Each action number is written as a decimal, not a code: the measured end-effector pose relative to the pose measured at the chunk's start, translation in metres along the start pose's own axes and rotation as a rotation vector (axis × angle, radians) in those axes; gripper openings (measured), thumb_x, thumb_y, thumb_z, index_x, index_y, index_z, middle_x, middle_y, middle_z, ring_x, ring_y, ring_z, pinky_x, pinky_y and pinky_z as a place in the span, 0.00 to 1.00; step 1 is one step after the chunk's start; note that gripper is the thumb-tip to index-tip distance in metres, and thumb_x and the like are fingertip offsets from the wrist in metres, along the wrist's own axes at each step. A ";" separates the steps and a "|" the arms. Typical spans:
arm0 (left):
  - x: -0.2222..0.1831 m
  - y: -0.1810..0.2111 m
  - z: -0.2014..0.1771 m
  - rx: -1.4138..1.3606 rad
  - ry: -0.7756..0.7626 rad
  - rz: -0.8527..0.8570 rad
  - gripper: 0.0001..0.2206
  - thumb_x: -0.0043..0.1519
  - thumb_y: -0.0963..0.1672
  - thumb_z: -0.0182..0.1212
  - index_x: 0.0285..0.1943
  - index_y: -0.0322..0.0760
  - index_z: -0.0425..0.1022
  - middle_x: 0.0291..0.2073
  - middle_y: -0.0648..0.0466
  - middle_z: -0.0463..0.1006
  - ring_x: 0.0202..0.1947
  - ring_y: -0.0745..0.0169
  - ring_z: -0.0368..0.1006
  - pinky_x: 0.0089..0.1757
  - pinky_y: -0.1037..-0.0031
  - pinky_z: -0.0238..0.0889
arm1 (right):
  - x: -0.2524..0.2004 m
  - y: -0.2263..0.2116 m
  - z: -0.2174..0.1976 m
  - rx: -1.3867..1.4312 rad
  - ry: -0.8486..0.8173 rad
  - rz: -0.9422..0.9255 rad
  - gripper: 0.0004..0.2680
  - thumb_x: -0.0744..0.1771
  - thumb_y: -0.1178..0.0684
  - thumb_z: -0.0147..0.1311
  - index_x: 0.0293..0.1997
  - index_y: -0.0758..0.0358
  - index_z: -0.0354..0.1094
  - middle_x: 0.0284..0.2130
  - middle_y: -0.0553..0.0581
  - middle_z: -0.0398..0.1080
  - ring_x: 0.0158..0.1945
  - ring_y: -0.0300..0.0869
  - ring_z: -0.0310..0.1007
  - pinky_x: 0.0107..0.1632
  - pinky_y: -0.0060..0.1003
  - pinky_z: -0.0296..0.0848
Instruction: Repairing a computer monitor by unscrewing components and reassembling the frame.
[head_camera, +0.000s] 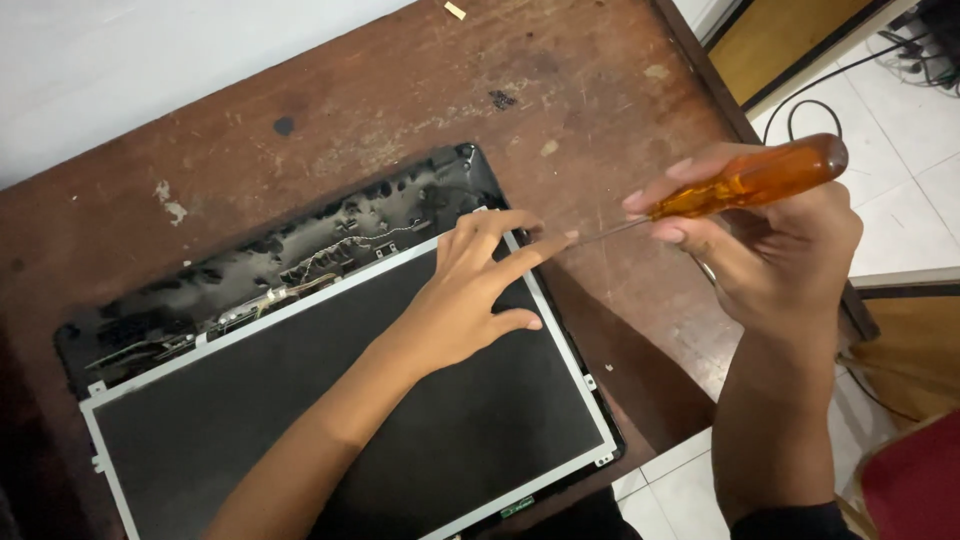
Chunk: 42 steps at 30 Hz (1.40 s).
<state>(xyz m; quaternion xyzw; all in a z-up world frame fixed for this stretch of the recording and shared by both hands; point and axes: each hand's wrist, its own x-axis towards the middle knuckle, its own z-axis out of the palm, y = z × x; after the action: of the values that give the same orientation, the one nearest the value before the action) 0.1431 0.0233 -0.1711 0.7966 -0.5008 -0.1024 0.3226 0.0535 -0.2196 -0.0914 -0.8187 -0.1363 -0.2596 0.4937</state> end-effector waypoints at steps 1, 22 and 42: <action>0.000 0.000 0.001 0.001 0.005 0.005 0.44 0.51 0.47 0.82 0.77 0.59 0.58 0.68 0.51 0.58 0.68 0.44 0.54 0.64 0.46 0.46 | 0.000 0.003 0.001 0.018 0.001 -0.013 0.13 0.66 0.64 0.61 0.53 0.79 0.63 0.40 0.71 0.74 0.45 0.55 0.83 0.49 0.40 0.85; -0.003 -0.003 0.002 -0.022 0.016 0.007 0.43 0.53 0.48 0.80 0.78 0.52 0.56 0.60 0.53 0.67 0.65 0.49 0.59 0.63 0.49 0.49 | 0.006 0.012 0.009 0.056 -0.040 -0.065 0.11 0.66 0.64 0.61 0.50 0.77 0.64 0.39 0.67 0.72 0.45 0.57 0.85 0.50 0.43 0.89; -0.004 0.000 -0.001 -0.023 0.010 -0.005 0.41 0.53 0.48 0.79 0.76 0.50 0.59 0.62 0.52 0.68 0.66 0.46 0.58 0.62 0.50 0.49 | 0.014 0.000 0.010 0.011 -0.099 -0.040 0.10 0.66 0.65 0.61 0.50 0.77 0.64 0.40 0.69 0.75 0.45 0.55 0.84 0.52 0.43 0.87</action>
<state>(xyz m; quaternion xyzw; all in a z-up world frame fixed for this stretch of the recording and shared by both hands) 0.1417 0.0273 -0.1707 0.7945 -0.4962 -0.1051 0.3340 0.0684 -0.2110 -0.0878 -0.8250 -0.1781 -0.2277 0.4855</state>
